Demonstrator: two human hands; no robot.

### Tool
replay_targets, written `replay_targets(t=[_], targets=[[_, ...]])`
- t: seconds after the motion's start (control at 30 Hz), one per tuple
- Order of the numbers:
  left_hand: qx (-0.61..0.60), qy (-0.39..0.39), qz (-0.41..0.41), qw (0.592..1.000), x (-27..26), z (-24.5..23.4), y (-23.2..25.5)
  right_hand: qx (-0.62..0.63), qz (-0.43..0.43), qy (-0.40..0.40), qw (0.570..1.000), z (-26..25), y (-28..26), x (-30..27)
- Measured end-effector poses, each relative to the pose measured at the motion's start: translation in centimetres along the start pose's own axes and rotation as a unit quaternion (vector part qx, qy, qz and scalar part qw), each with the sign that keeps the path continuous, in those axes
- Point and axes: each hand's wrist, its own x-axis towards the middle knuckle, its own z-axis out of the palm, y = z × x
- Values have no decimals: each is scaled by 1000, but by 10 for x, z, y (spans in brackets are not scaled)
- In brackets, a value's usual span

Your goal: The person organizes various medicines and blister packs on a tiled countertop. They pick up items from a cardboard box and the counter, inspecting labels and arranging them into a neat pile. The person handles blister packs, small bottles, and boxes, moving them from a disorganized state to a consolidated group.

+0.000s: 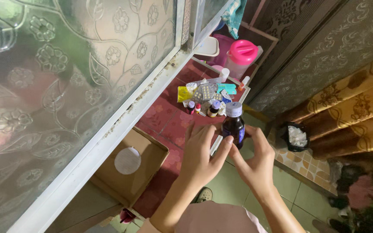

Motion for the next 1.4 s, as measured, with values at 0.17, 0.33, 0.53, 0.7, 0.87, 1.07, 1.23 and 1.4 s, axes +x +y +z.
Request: replay_targets(t=[0.17, 0.33, 0.53, 0.7, 0.87, 1.07, 1.23, 1.4], targets=[[71, -28, -29, 997, -13, 4, -51, -17, 3, -45, 999, 45, 38, -1], [167, -37, -71, 983, -43, 11, -121, -30, 76, -143, 986, 111, 79, -7], [233, -32, -101, 967, -71, -12, -186, 47, 69, -235, 968, 193, 84, 10], [336, -49, -136, 931, -76, -42, -211, 61, 4, -284, 957, 252, 85, 22], [314, 14, -124, 941, -77, -65, -207, 36, -8, -318, 947, 315, 103, 27], [238, -24, -220, 946, -78, -78, -209, -15, -243, -244, 939, 392, 139, 19], [247, -3, -161, 956, -89, -86, -215, 224, -55, -305, 924, 402, 119, 17], [205, -33, -271, 940, -76, -91, -191, 233, 52, -353, 905, 401, 101, 18]])
